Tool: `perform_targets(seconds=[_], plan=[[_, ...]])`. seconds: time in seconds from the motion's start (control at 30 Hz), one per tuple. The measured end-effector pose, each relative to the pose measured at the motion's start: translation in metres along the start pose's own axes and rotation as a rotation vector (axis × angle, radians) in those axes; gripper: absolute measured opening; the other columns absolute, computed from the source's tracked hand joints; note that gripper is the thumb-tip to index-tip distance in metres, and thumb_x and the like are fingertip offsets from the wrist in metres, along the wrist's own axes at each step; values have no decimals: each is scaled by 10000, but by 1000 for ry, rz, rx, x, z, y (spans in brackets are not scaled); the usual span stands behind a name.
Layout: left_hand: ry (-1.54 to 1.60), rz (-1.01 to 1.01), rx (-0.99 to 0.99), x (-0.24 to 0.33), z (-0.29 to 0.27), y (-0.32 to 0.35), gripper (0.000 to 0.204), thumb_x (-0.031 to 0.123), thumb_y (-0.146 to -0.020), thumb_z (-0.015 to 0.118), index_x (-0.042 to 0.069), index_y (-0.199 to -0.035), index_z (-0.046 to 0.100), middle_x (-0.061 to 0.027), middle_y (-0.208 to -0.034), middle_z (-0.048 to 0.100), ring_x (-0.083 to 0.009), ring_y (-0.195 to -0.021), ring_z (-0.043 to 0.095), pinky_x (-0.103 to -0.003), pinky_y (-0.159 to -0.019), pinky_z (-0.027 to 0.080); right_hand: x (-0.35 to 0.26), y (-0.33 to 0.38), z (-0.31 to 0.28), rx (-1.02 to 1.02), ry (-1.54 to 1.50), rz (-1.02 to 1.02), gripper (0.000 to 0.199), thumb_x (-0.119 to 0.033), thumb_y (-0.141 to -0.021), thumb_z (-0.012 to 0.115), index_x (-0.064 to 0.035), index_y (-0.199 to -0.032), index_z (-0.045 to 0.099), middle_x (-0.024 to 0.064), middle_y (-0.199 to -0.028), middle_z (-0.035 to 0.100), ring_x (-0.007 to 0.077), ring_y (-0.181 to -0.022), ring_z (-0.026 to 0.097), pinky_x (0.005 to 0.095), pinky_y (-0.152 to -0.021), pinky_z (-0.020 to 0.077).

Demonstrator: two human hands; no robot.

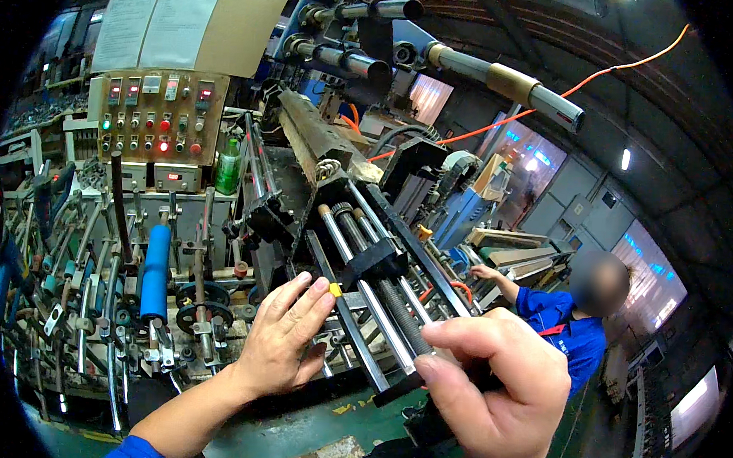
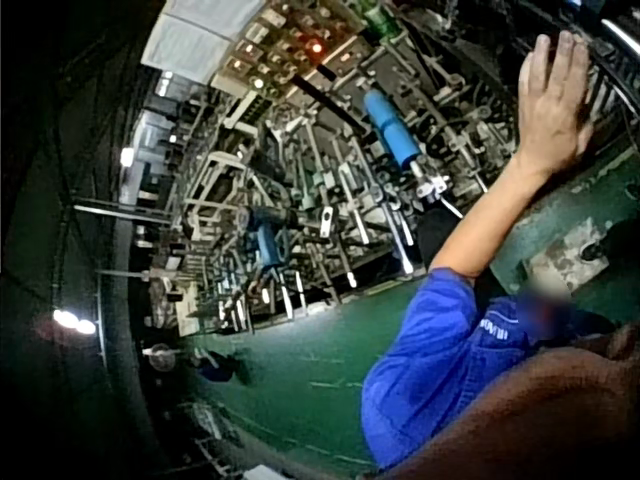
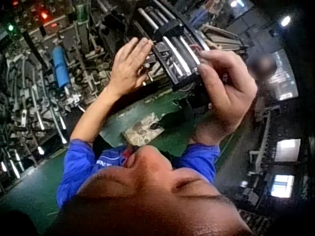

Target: The person repeatedly picks up small metal rods and white plastic sleeves, inserts the sleeves onto the rods, and places the assembled units into a fixture on the machine. The process is repeated multiple times in a consistent sequence.

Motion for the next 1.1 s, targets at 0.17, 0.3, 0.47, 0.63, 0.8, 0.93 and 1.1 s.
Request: perform_targets(seconds=[0.17,0.3,0.47,0.63,0.8,0.93,1.1], plan=[[16,-19,-36,6,-8,-1,847,57,-686,737,59,-1490,468,-178,-1516,506,-408,-1385,475,-526,-1133,396,1,0,-4,-19,-6,-33,214,-56,-741,760,20,-933,703,19,-752,596,94,-684,528,229,-655,376],[203,-111,8,7,-3,6,751,63,-738,745,31,-1448,501,-209,-1453,551,-413,-1331,525,-490,-1124,412,1,4,-7,42,45,-45,210,-29,-740,753,17,-938,701,38,-745,605,109,-687,558,247,-659,411],[233,-173,40,4,-27,24,686,44,-801,723,17,-1448,496,-218,-1332,615,-330,-1161,639,-395,-978,521,-10,61,26,95,464,-628,216,-75,-726,775,-43,-931,715,77,-785,654,200,-694,637,327,-633,497],[837,-912,99,-48,-22,55,839,39,-942,609,54,-1620,114,-195,-1186,657,-225,-974,679,-375,-818,570,58,140,142,-431,-169,-203,274,-163,-855,812,-94,-1112,745,40,-804,675,157,-652,652,293,-581,533],[1072,-1406,295,-114,-33,106,809,167,-1011,569,33,-1625,60,-198,-1078,689,-261,-879,703,-381,-738,578,145,234,212,-336,-533,726,286,-139,-893,803,-27,-1131,690,17,-862,707,39,-729,628,229,-657,517],[974,-1283,-47,-91,-22,95,621,158,-997,615,-11,-1532,350,-166,-1078,698,-231,-922,695,-383,-798,582,154,262,233,-281,-779,828,231,-144,-923,787,-56,-1057,620,-6,-877,675,48,-796,627,226,-689,517],[1115,-932,-754,-28,-31,107,583,126,-932,746,14,-1456,516,-113,-1136,688,-196,-1064,666,-347,-972,531,121,239,237,-415,-775,682,226,-219,-944,769,-67,-960,603,-54,-822,579,22,-739,503,217,-646,432]])
Point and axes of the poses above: each hand's wrist, its own y-axis away from the middle knuckle, its own z-axis out of the palm, x = y × z, the point moved 3 cm from there along -y, towards the middle knuckle
